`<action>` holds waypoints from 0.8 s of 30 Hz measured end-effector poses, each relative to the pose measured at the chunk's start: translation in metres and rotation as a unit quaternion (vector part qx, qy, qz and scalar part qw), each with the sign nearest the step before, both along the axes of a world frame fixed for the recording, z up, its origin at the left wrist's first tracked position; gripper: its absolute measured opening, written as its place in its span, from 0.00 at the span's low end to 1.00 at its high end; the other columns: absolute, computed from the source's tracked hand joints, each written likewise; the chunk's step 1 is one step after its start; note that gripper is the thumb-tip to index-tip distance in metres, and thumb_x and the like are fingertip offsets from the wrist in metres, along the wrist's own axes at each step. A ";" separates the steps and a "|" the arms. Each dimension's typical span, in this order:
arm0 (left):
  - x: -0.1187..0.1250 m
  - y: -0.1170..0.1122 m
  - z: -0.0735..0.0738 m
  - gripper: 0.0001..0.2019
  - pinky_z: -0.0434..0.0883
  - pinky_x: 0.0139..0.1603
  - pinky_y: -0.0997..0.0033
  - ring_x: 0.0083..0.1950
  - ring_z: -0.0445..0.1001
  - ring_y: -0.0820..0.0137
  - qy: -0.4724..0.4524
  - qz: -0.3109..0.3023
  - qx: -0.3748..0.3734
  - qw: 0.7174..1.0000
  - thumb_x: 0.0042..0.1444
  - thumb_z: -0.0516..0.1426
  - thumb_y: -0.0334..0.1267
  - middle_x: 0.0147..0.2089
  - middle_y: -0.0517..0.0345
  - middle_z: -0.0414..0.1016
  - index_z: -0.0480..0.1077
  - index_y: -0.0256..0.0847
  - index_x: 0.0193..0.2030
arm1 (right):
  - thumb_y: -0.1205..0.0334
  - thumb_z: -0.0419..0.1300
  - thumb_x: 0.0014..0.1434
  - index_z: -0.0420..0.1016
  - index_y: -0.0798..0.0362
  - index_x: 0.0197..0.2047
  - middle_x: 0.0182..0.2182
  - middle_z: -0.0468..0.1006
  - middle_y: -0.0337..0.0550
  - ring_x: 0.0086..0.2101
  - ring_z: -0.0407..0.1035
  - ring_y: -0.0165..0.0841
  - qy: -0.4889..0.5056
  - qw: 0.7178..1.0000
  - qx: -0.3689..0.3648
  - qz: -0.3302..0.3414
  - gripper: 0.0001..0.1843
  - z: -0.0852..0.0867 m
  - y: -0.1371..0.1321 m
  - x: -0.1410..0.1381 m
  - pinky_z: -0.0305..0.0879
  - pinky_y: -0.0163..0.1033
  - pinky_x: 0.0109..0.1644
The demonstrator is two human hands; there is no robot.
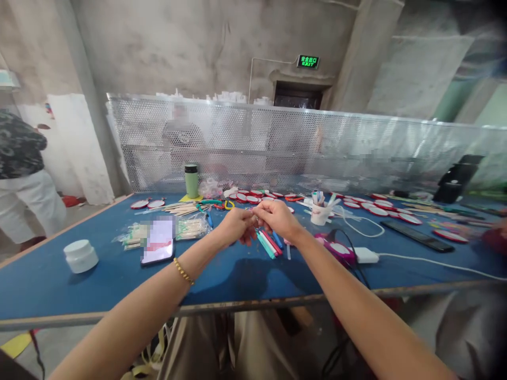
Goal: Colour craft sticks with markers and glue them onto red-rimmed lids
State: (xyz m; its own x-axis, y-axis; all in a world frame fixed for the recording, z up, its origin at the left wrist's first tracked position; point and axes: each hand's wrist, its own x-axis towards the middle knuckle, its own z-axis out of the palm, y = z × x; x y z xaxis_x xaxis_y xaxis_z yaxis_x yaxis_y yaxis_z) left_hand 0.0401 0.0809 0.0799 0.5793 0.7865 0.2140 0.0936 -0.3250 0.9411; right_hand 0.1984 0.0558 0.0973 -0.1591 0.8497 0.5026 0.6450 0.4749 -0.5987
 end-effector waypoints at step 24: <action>-0.003 0.033 -0.041 0.09 0.56 0.16 0.80 0.13 0.62 0.81 -0.120 0.166 -0.101 0.974 0.61 0.55 0.35 0.18 0.66 0.67 0.68 0.34 0.31 | 0.58 0.54 0.64 0.82 0.53 0.29 0.32 0.84 0.50 0.35 0.76 0.38 -0.353 0.899 0.021 -0.258 0.18 -0.037 -0.001 0.024 0.57 0.40 0.41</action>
State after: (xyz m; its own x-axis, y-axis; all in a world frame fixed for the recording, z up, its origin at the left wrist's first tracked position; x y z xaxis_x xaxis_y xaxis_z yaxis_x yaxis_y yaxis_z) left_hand 0.0371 0.1142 0.0388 0.2375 0.9621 0.1342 -0.0686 -0.1212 0.9903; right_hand 0.2227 0.0551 0.0605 -0.0416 0.8847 0.4643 0.9982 0.0163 0.0583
